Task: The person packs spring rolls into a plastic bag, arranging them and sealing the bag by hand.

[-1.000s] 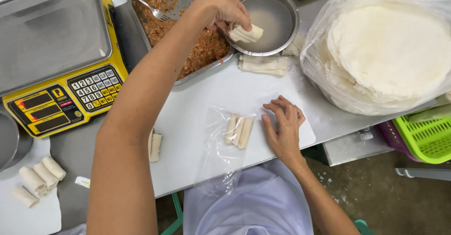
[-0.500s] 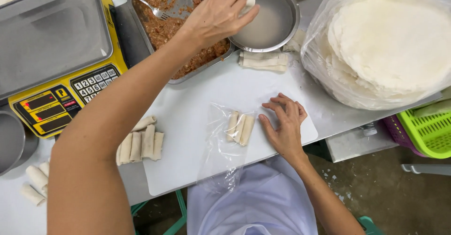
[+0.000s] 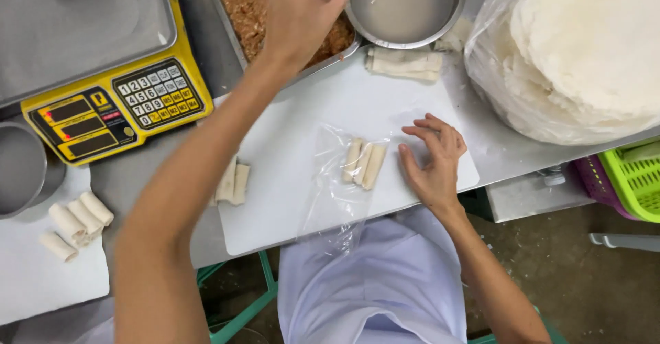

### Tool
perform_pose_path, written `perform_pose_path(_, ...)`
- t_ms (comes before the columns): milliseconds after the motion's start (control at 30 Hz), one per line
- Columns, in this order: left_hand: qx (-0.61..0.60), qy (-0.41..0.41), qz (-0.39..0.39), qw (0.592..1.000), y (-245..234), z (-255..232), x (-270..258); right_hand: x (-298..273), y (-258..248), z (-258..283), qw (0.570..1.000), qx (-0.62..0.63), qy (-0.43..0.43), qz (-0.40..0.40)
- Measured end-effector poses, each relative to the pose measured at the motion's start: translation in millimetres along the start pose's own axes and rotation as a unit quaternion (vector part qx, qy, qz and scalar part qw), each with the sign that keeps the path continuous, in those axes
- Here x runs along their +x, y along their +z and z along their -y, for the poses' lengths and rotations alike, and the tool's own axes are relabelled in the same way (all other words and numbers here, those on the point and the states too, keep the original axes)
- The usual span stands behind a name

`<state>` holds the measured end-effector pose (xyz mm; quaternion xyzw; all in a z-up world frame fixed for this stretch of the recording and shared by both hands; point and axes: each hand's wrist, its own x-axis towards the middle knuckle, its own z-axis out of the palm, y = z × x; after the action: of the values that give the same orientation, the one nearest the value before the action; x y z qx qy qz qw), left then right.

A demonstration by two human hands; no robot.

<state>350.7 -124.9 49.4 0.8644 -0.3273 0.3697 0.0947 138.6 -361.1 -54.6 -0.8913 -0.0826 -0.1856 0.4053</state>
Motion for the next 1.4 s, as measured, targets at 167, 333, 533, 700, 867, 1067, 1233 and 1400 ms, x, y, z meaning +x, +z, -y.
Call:
perform_pose_path(167, -0.456, -0.391, -0.102, 0.793, -112, -71, -96, -47, -12, 41, 0.992, 0.057, -0.107, 0.031)
perform_pose_path(333, -0.440, -0.549, -0.117, 0.701, -171, -173, -221, -103, 16, 74, 0.971, 0.003, -0.235, 0.043)
perform_pose_path(533, -0.422, -0.565, -0.104, 0.702, -214, -265, -289, -88, 13, 93, 0.951, -0.028, -0.309, -0.014)
perform_pose_path(700, -0.386, -0.548, -0.057, 0.740, -199, -280, -289, -76, 1, 107, 0.946, -0.025, -0.322, 0.021)
perform_pose_path(867, -0.026, -0.292, -0.018, 0.956, -163, -267, -284, -70, 2, 119, 0.942, -0.026, -0.334, 0.023)
perform_pose_path(1067, 0.014, -0.338, -0.017, 0.941, -148, -244, -269, -58, 13, 133, 0.950, -0.014, -0.296, 0.096)
perform_pose_path(1233, 0.033, -0.354, -0.016, 0.935, -136, -250, -261, -18, 19, 72, 0.982, -0.064, -0.154, 0.086)
perform_pose_path(1400, -0.003, -0.297, -0.076, 0.952, -113, -242, -249, 4, 28, 28, 0.985, -0.086, -0.089, 0.123)
